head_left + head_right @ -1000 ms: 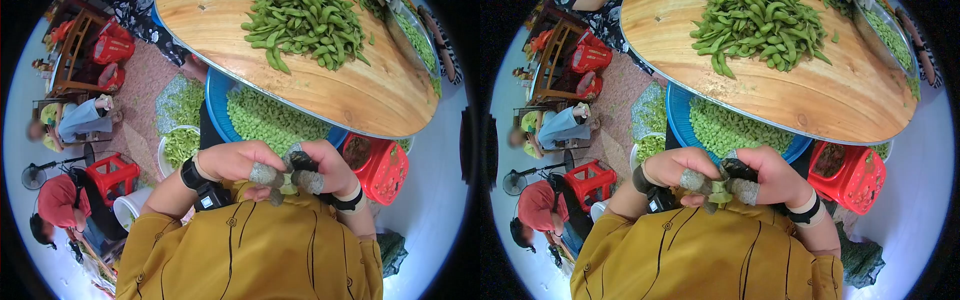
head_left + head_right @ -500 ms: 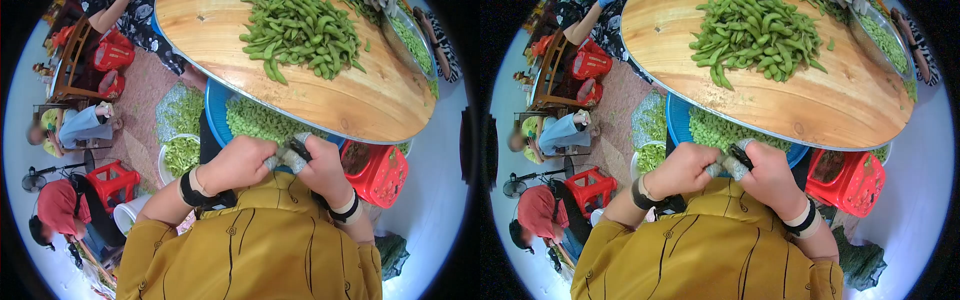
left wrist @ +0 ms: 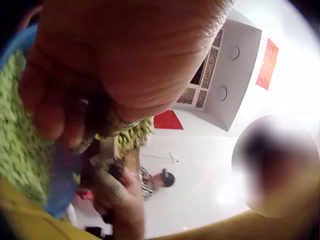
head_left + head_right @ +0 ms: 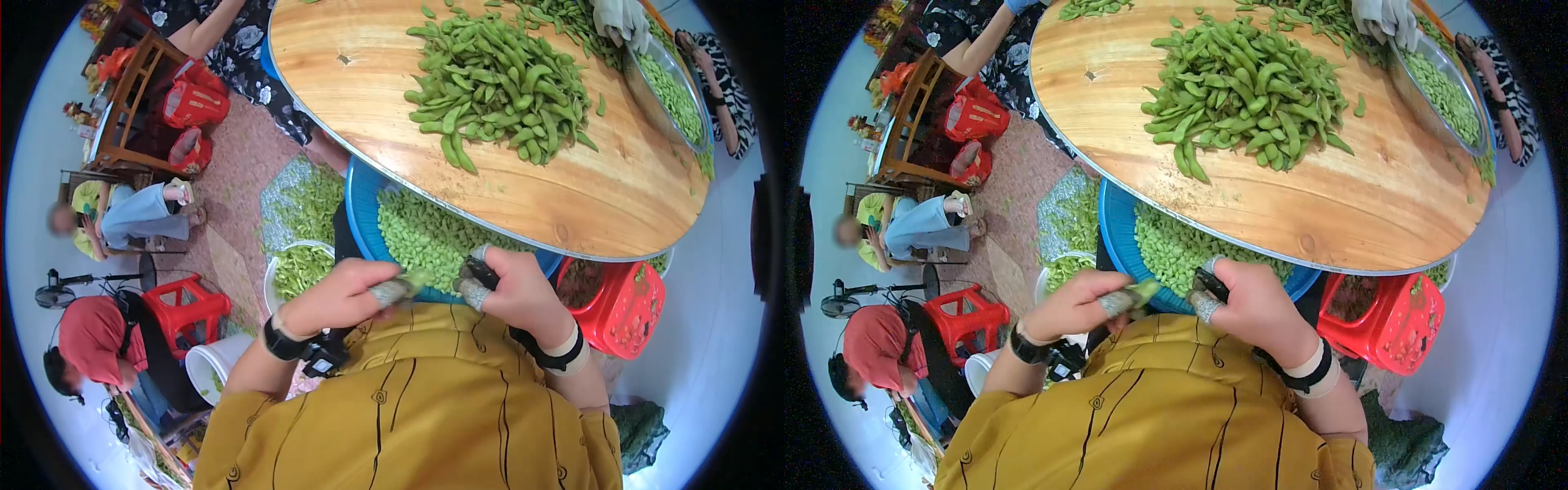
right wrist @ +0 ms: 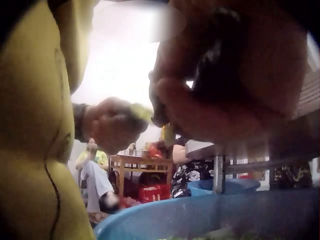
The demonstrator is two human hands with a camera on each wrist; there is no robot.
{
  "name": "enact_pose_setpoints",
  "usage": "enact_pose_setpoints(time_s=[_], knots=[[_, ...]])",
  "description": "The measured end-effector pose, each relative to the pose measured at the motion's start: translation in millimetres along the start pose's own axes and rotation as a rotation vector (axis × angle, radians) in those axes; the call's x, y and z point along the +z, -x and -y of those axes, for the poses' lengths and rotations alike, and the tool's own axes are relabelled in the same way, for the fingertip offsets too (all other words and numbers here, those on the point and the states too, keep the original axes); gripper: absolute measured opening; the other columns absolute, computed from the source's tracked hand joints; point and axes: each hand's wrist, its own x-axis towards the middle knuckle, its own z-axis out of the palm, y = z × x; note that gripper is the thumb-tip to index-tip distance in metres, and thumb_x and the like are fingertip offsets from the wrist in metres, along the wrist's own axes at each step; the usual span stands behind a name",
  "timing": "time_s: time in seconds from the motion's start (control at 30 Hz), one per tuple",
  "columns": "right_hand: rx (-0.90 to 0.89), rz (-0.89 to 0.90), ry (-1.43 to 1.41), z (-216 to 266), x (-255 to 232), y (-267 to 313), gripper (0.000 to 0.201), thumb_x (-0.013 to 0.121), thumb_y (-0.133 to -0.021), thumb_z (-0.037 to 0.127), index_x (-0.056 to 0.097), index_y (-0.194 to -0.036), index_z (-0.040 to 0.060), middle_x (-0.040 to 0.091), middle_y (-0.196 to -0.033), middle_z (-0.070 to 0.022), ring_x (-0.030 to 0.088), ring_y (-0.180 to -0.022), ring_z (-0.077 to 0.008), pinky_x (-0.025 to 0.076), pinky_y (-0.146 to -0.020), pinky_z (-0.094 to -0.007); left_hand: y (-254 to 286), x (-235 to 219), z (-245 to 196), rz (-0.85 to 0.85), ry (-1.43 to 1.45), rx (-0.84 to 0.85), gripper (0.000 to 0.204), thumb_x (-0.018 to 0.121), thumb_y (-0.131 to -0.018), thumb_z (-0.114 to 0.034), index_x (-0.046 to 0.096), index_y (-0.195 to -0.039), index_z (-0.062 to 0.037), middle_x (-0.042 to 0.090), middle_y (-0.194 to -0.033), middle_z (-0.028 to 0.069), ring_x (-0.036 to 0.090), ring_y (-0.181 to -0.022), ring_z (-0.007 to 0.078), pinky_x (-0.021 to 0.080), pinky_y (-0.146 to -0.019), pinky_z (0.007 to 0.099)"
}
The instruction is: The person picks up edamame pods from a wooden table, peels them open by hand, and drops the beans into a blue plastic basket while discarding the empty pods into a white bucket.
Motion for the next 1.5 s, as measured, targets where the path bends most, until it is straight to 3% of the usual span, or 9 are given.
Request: enact_pose_setpoints(time_s=[0.07, 0.13, 0.27, 0.4, 0.57, 0.7, 0.8, 1.13, 1.5], knots=[[0.003, -0.008, 0.147, 5.6, -3.3, -3.0, 0.022, 0.07, -0.077, 0.017, 0.059, -0.086, 0.0, 0.057, -0.067, -0.0163, 0.058, -0.06, -0.0296, 0.045, -0.057, -0.0359, 20.6, -16.9, 20.1, -0.103, -0.18, -0.147, 0.024, 0.055, -0.09, -0.024, 0.062, -0.084, -0.0013, 0.059, -0.06, 0.0076, 0.061, -0.053, 0.0168, 0.047, -0.051, 0.0298], [0.002, -0.177, 0.085, 19.5, -7.9, -5.3, 0.022, 0.068, -0.077, 0.018, 0.057, -0.084, -0.0006, 0.055, -0.068, -0.0211, 0.054, -0.062, -0.038, 0.044, -0.057, -0.0393, 43.2, -26.5, 73.2, -0.11, -1.12, -0.476, 0.034, 0.06, -0.086, -0.037, 0.065, -0.083, -0.0027, 0.063, -0.063, 0.0139, 0.063, -0.055, 0.0279, 0.048, -0.052, 0.0373], [-0.106, -0.486, 0.377, 30.0, -14.1, -29.3, 0.02, 0.064, -0.079, 0.011, 0.055, -0.091, -0.0007, 0.057, -0.072, -0.021, 0.059, -0.069, -0.0379, 0.046, -0.061, -0.0441, 57.9, -24.7, 76.9, -0.194, -1.304, -0.679, 0.04, 0.061, -0.083, -0.043, 0.065, -0.085, -0.0038, 0.064, -0.071, 0.0183, 0.062, -0.062, 0.0365, 0.049, -0.056, 0.0432], [-0.144, -0.638, 0.547, 29.3, -7.3, -66.6, 0.02, 0.063, -0.077, 0.009, 0.054, -0.092, -0.0005, 0.059, -0.079, -0.0207, 0.059, -0.075, -0.0381, 0.046, -0.064, -0.0465, 7.1, -5.0, 6.5, -0.474, -0.818, -0.187, 0.032, 0.064, -0.083, -0.033, 0.058, -0.08, -0.0015, 0.06, -0.072, 0.0204, 0.059, -0.069, 0.0398, 0.047, -0.058, 0.0433], [-0.135, -0.707, 0.409, 10.9, -2.9, -66.8, 0.02, 0.063, -0.077, 0.005, 0.055, -0.095, -0.0004, 0.061, -0.079, -0.0148, 0.061, -0.072, -0.0316, 0.049, -0.064, -0.0421, -45.3, 9.2, -18.5, -0.462, -0.6, 0.263, 0.016, 0.053, -0.089, -0.014, 0.06, -0.094, -0.0003, 0.062, -0.077, 0.0167, 0.062, -0.067, 0.0311, 0.048, -0.059, 0.0356], [0.228, -0.431, -0.463, 32.6, -14.6, -29.1, 0.023, 0.065, -0.086, 0.013, 0.057, -0.104, 0.0009, 0.055, -0.065, 0.0012, 0.05, -0.052, -0.0065, 0.042, -0.048, -0.0237, -71.7, 22.7, -24.6, -0.333, -0.001, 0.204, 0.024, 0.042, -0.093, -0.007, 0.058, -0.108, 0.0012, 0.064, -0.087, 0.0064, 0.062, -0.073, 0.013, 0.05, -0.061, 0.0266], [0.217, -0.326, -0.725, 22.2, -8.2, -11.2, 0.021, 0.063, -0.089, 0.014, 0.057, -0.105, 0.0012, 0.055, -0.062, 0.001, 0.047, -0.047, -0.0053, 0.038, -0.044, -0.0204, -76.9, 32.6, -28.7, -0.217, 0.319, 0.152, 0.025, 0.041, -0.094, -0.009, 0.058, -0.11, -0.001, 0.064, -0.096, 0.0053, 0.061, -0.081, 0.0133, 0.05, -0.065, 0.0253], [0.114, -0.298, -0.781, 13.3, 0.4, -5.7, 0.021, 0.06, -0.091, 0.013, 0.057, -0.108, 0.0015, 0.057, -0.072, 0.0, 0.047, -0.053, -0.0036, 0.038, -0.047, -0.0192, -70.0, 41.3, -36.8, -0.171, 1.087, 0.024, 0.031, 0.049, -0.095, -0.017, 0.053, -0.123, -0.0042, 0.061, -0.113, 0.0068, 0.059, -0.092, 0.0156, 0.048, -0.071, 0.0276], [0.081, -0.334, -0.238, 26.7, -10.7, 17.6, 0.037, 0.051, -0.085, 0.002, 0.048, -0.122, -0.0022, 0.063, -0.083, -0.0133, 0.064, -0.076, -0.0246, 0.049, -0.069, -0.0315, -69.2, 41.3, -29.8, -0.253, 0.42, 0.074, 0.02, 0.053, -0.091, -0.008, 0.06, -0.109, -0.0011, 0.062, -0.087, 0.0004, 0.053, -0.072, 0.0062, 0.044, -0.065, 0.0215]])
